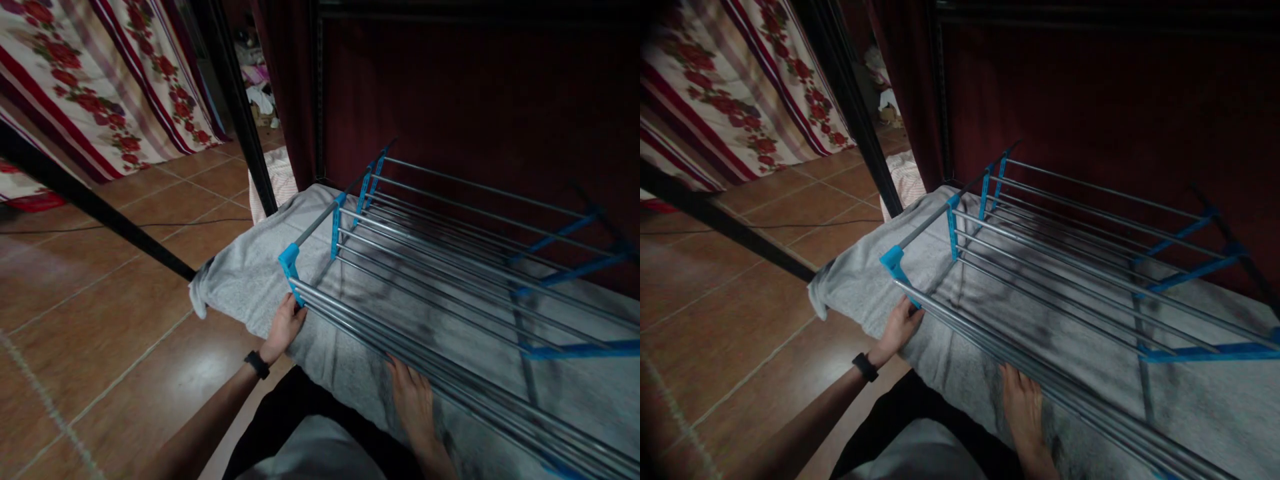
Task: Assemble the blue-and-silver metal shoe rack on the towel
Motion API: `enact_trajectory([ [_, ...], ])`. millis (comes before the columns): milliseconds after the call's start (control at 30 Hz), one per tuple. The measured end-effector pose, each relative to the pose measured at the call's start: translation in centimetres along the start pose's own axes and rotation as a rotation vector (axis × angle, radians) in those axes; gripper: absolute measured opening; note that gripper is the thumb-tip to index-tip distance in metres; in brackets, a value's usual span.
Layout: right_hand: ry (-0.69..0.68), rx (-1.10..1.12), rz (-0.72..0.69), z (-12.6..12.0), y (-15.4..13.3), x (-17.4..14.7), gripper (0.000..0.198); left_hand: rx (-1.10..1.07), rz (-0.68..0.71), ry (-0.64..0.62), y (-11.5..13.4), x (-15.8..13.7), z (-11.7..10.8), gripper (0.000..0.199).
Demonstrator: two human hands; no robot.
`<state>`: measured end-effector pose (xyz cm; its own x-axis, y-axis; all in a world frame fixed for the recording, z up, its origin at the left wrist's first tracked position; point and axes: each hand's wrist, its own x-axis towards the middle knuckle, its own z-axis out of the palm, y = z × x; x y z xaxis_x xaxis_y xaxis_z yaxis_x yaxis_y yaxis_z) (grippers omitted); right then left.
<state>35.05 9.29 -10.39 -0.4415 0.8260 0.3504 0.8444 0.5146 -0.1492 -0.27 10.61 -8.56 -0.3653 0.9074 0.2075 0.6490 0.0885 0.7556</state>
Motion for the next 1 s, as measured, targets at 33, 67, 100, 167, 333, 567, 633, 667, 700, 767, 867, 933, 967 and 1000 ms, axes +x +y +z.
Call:
enact_trajectory([
  [33, 0.006, -0.001, -0.002, 0.05, 0.05, -0.02, 0.027, -0.008, 0.002, 0.003, 0.06, -0.02, 0.12, 0.004],
  [67, 0.015, -0.002, -0.005, 0.08, 0.09, -0.04, 0.028, -0.015, 0.003, 0.007, 0.10, -0.05, 0.25, 0.005],
  [100, 0.027, -0.001, -0.010, 0.09, 0.10, -0.07, 0.028, -0.021, 0.004, 0.011, 0.10, -0.07, 0.39, 0.006],
  [167, 0.051, 0.006, -0.018, 0.08, 0.12, -0.13, 0.029, -0.031, 0.005, 0.019, 0.04, -0.11, 0.65, 0.010],
  [333, 0.072, 0.019, -0.024, 0.03, 0.22, -0.29, 0.031, -0.040, 0.004, 0.027, -0.07, -0.12, 0.89, 0.006],
  [567, 0.040, 0.006, -0.013, -0.13, 0.19, -0.33, 0.030, -0.032, -0.021, 0.037, 0.27, -0.27, 0.77, 0.002],
  [633, 0.033, 0.003, -0.008, -0.24, 0.15, -0.33, 0.030, -0.029, -0.027, 0.039, 0.42, -0.37, 0.76, 0.001],
  [667, 0.026, 0.003, -0.007, -0.29, 0.15, -0.33, 0.030, -0.027, -0.029, 0.039, 0.49, -0.42, 0.75, 0.001],
  [700, 0.020, 0.004, -0.006, -0.33, 0.15, -0.31, 0.031, -0.025, -0.032, 0.040, 0.56, -0.47, 0.75, 0.001],
  [767, 0.007, 0.008, -0.006, -0.37, 0.18, -0.26, 0.031, -0.022, -0.037, 0.046, 0.66, -0.56, 0.77, 0.001],
  [867, -0.005, 0.008, 0.005, -0.32, 0.26, -0.14, 0.032, -0.019, -0.041, 0.054, 0.70, -0.61, 0.81, 0.003],
  [933, -0.014, 0.001, 0.015, -0.25, 0.36, -0.08, 0.031, -0.017, -0.040, 0.056, 0.66, -0.60, 0.86, 0.004],
  [967, -0.021, -0.001, 0.016, -0.22, 0.41, -0.07, 0.031, -0.016, -0.040, 0.058, 0.62, -0.58, 0.88, 0.004],
  [1000, -0.029, -0.002, 0.014, -0.19, 0.46, -0.06, 0.031, -0.014, -0.040, 0.060, 0.57, -0.57, 0.91, 0.004],
])
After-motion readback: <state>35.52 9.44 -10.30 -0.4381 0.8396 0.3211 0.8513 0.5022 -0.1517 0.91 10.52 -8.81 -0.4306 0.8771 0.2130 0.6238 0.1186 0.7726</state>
